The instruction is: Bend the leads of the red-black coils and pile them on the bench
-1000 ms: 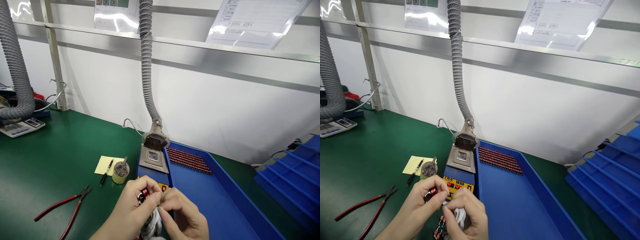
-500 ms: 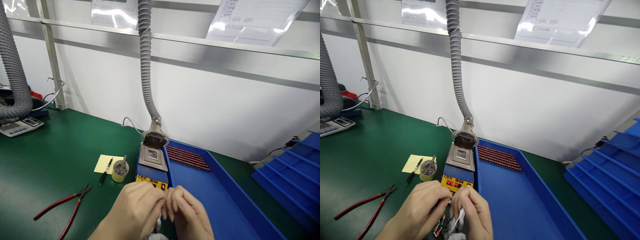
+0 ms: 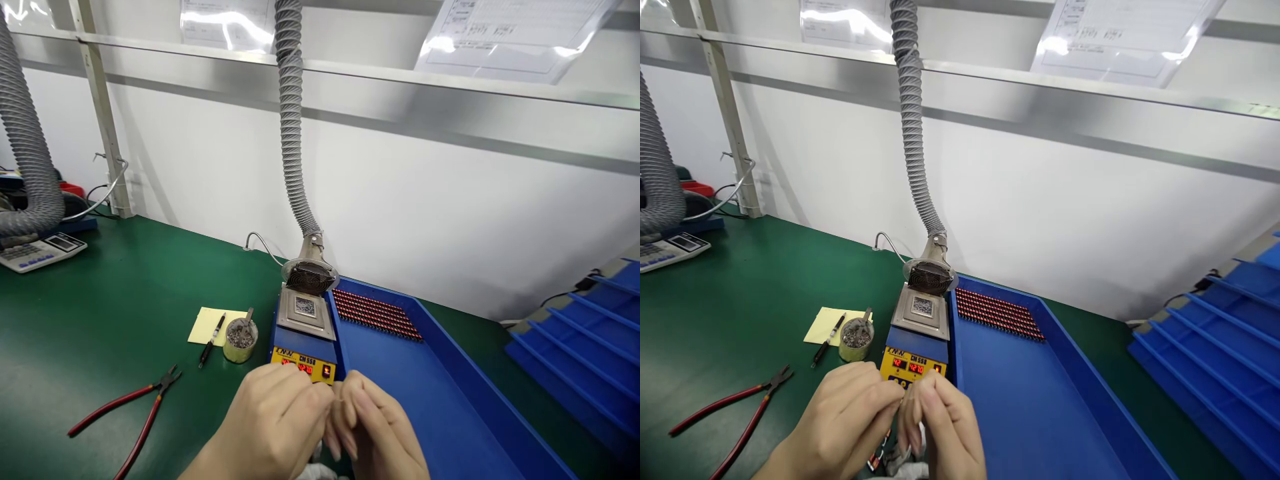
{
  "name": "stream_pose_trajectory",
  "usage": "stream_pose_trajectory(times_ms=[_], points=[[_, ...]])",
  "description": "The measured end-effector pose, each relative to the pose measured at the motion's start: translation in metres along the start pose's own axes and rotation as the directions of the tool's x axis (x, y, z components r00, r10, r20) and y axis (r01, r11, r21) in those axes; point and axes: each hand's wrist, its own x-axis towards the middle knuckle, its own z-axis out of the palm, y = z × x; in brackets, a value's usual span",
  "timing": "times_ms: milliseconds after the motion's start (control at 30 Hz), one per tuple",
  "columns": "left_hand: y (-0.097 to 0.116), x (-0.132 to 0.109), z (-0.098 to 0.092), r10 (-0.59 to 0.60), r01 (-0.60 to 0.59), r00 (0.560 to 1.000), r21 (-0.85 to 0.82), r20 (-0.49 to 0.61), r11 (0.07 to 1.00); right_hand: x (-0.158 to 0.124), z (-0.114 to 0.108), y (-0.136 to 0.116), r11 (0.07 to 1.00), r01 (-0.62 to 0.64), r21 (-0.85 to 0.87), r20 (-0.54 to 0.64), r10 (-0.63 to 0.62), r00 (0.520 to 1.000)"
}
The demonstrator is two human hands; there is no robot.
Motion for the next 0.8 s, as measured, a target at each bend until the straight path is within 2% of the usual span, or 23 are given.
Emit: stream_pose_trajectory(times_ms=[33,100,167,267,300,333,367,433,467,500,533,600,700,767,800], points=[[0.0,0.001,-0.001,-0.026,0.026,1.0,-0.042,-0.016,0.999,0.001,-0.004,-0.001,0.998,0.064,0.03,0.024,-0.064,0.998],[0.001,0.003,-0.003,-0.114,0.108,0.993,-0.16,-0.031,0.981,0.004,-0.008,-0.003,0.953,0.29,-0.085,0.03,-0.288,0.957],[0.001,0.004,-0.004,-0.188,0.179,0.982,-0.259,-0.01,0.949,0.006,-0.008,-0.003,0.825,0.484,-0.291,0.071,-0.486,0.871],[0.001,0.003,-0.003,-0.186,0.18,0.983,-0.299,0.01,0.937,0.005,-0.003,0.0,0.621,0.619,-0.482,0.121,-0.652,0.748],[0.001,0.002,-0.001,-0.156,0.154,0.988,-0.277,0.013,0.949,0.004,-0.001,0.001,0.6,0.607,-0.521,0.106,-0.66,0.743],[0.001,0.0,0.001,-0.117,0.117,0.993,-0.229,0.017,0.966,0.003,0.001,0.002,0.626,0.56,-0.543,0.071,-0.63,0.773],[0.001,-0.001,0.002,-0.071,0.073,0.997,-0.161,0.021,0.984,0.002,0.002,0.002,0.7,0.477,-0.531,0.02,-0.553,0.833],[0.0,-0.002,0.004,0.012,-0.011,1.0,-0.014,0.025,1.0,0.0,0.002,0.002,0.905,0.233,-0.357,-0.046,-0.266,0.963],[0.0,-0.002,0.004,0.033,-0.034,0.999,0.032,0.016,0.999,0.001,0.001,0.001,0.966,0.127,-0.225,-0.04,-0.139,0.989],[0.0,-0.001,0.003,0.033,-0.033,0.999,0.04,-0.003,0.999,0.001,-0.001,0.001,0.991,0.081,-0.11,-0.018,-0.084,0.996],[0.0,0.0,0.002,0.01,-0.009,1.0,0.01,-0.028,1.0,0.002,-0.003,0.0,0.994,0.103,-0.046,-0.005,-0.104,0.995],[0.0,0.003,-0.001,-0.085,0.078,0.995,-0.114,-0.057,0.99,0.005,-0.007,-0.001,0.953,0.283,-0.106,-0.011,-0.286,0.958],[0.002,0.005,-0.003,-0.201,0.184,0.979,-0.264,-0.036,0.947,0.006,-0.007,-0.001,0.772,0.522,-0.363,0.069,-0.536,0.841],[0.003,0.004,-0.002,-0.196,0.181,0.98,-0.276,-0.025,0.944,0.004,-0.002,0.001,0.656,0.591,-0.469,0.094,-0.628,0.772],[0.003,0.003,0.0,-0.168,0.155,0.985,-0.249,-0.03,0.956,0.003,0.0,0.002,0.629,0.589,-0.507,0.068,-0.652,0.755]])
